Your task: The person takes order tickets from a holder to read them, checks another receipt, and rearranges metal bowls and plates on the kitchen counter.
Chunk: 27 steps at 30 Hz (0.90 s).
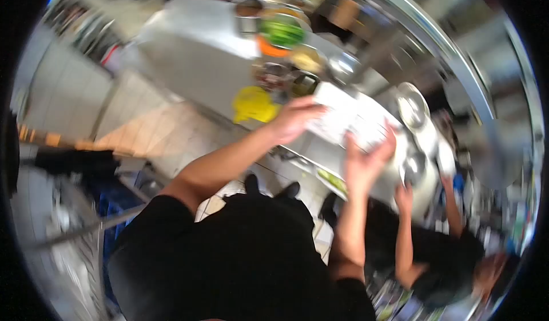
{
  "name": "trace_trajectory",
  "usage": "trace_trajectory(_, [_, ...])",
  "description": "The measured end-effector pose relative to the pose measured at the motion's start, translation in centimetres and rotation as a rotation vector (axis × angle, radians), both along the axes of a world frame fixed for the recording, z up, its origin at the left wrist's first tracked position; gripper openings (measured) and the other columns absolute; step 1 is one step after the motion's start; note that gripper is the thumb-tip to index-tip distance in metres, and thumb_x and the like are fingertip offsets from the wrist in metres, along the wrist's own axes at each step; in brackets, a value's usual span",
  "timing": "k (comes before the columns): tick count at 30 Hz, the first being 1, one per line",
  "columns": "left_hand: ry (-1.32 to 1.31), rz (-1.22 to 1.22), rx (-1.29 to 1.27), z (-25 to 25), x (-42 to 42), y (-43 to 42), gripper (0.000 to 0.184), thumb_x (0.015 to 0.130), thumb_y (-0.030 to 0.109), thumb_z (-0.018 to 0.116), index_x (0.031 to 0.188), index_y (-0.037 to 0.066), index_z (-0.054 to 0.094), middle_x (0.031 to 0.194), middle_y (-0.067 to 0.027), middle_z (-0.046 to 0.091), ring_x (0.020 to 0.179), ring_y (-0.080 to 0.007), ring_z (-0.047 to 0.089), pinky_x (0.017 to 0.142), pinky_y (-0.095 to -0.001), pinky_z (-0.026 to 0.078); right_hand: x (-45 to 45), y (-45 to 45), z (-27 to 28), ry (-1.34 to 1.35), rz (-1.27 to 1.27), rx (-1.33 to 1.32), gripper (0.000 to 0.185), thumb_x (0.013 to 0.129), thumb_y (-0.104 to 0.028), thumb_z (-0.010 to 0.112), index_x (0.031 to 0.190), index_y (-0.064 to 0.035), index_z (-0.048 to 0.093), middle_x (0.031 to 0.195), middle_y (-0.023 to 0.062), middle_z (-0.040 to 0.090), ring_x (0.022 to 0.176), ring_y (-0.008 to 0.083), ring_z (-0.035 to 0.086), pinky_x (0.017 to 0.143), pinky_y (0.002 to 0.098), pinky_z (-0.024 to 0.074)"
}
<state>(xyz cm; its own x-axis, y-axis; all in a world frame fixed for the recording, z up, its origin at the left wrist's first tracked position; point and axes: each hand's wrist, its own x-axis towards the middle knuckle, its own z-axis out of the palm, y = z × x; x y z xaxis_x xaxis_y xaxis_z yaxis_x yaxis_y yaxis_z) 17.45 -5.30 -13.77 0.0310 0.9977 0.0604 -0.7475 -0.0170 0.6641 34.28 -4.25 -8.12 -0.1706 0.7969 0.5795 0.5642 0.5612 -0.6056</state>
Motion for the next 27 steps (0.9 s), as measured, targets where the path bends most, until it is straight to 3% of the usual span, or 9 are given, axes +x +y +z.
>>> trace_trajectory(2, [0.129,-0.012,-0.182,-1.3,2.4,-1.1,0.022,0.081,0.013,0.054,0.102,0.004,0.054,0.095,-0.0037,0.058,0.087,-0.0103,0.054,0.077,-0.0268,0.043,0.3,-0.7,-0.6,0.009,0.222,-0.066,0.059,0.067,0.004,0.055,0.122,-0.0002,0.033,0.122,0.0127,0.037,0.112,0.0262,0.036,0.098,0.0347,0.0228])
trace_trajectory(4, [-0.106,-0.071,-0.179,-3.0,3.9,-1.7,0.025,0.085,0.016,0.049,0.106,0.004,0.049,0.101,-0.0038,0.055,0.091,-0.0122,0.053,0.079,-0.0300,0.043,1.1,-1.3,-1.9,0.065,0.274,-0.166,0.048,0.075,-0.003,0.052,0.120,-0.0020,0.035,0.112,0.0190,0.043,0.107,0.0321,0.041,0.091,0.0368,0.0314])
trace_trajectory(8, [-0.041,-0.159,-0.292,-3.5,6.9,-3.5,0.023,0.087,0.019,0.046,0.106,0.006,0.048,0.100,-0.0036,0.053,0.093,-0.0130,0.052,0.079,-0.0301,0.043,4.1,-3.4,-2.7,-0.040,0.273,-0.381,0.044,0.084,-0.021,0.045,0.122,-0.0033,0.034,0.099,0.0195,0.043,0.093,0.0367,0.046,0.080,0.0364,0.0381])
trace_trajectory(11, [0.047,-0.212,-0.351,-6.3,8.8,-4.1,0.023,0.088,0.020,0.045,0.106,0.007,0.048,0.099,-0.0030,0.053,0.093,-0.0122,0.051,0.078,-0.0294,0.043,5.5,-5.5,-2.7,-0.067,0.175,-0.574,0.047,0.083,-0.019,0.047,0.125,-0.0036,0.032,0.094,0.0175,0.043,0.087,0.0358,0.049,0.076,0.0353,0.0403])
trace_trajectory(16, [0.046,-0.308,-0.359,-7.9,12.9,-6.2,0.024,0.088,0.018,0.043,0.109,0.008,0.047,0.101,-0.0021,0.052,0.092,-0.0109,0.050,0.079,-0.0278,0.042,8.1,-8.8,-6.0,0.107,0.004,-0.381,0.058,0.075,0.006,0.042,0.129,-0.0067,0.028,0.117,0.0257,0.043,0.088,0.0358,0.054,0.075,0.0362,0.0421])
trace_trajectory(19, [0.039,-0.344,-0.337,-7.8,14.5,-8.1,0.026,0.088,0.015,0.042,0.113,0.008,0.046,0.103,-0.0023,0.051,0.093,-0.0099,0.050,0.078,-0.0268,0.043,10.4,-10.9,-6.3,0.174,0.018,-0.640,0.057,0.075,0.006,0.041,0.128,-0.0112,0.032,0.107,0.0258,0.051,0.079,0.0355,0.057,0.070,0.0347,0.0448])
trace_trajectory(20, [0.079,-0.347,-0.338,-8.8,14.9,-8.7,0.027,0.088,0.015,0.042,0.113,0.008,0.045,0.103,-0.0022,0.051,0.092,-0.0097,0.050,0.077,-0.0267,0.043,10.9,-11.5,-6.7,0.182,-0.017,-0.604,0.052,0.075,0.005,0.042,0.123,-0.0137,0.042,0.099,0.0236,0.055,0.067,0.0329,0.057,0.062,0.0326,0.0461])
trace_trajectory(23, [0.240,-0.341,-0.338,-9.5,16.3,-10.7,0.026,0.087,0.014,0.045,0.112,0.009,0.048,0.096,-0.0005,0.054,0.087,-0.0074,0.051,0.071,-0.0227,0.044,12.9,-13.2,-7.5,0.211,0.063,-0.631,0.046,0.075,0.003,0.047,0.118,-0.0133,0.048,0.091,0.0212,0.057,0.064,0.0295,0.056,0.060,0.0312,0.0450])
trace_trajectory(27, [0.419,-0.330,-0.319,-10.8,19.4,-13.2,0.023,0.086,0.012,0.047,0.107,0.004,0.052,0.093,-0.0017,0.056,0.086,-0.0065,0.050,0.073,-0.0215,0.041,18.2,-15.0,-9.5,-0.101,0.115,-0.448,0.031,0.075,-0.003,0.055,0.104,-0.0119,0.058,0.083,0.0135,0.058,0.064,0.0189,0.057,0.056,0.0277,0.0441])
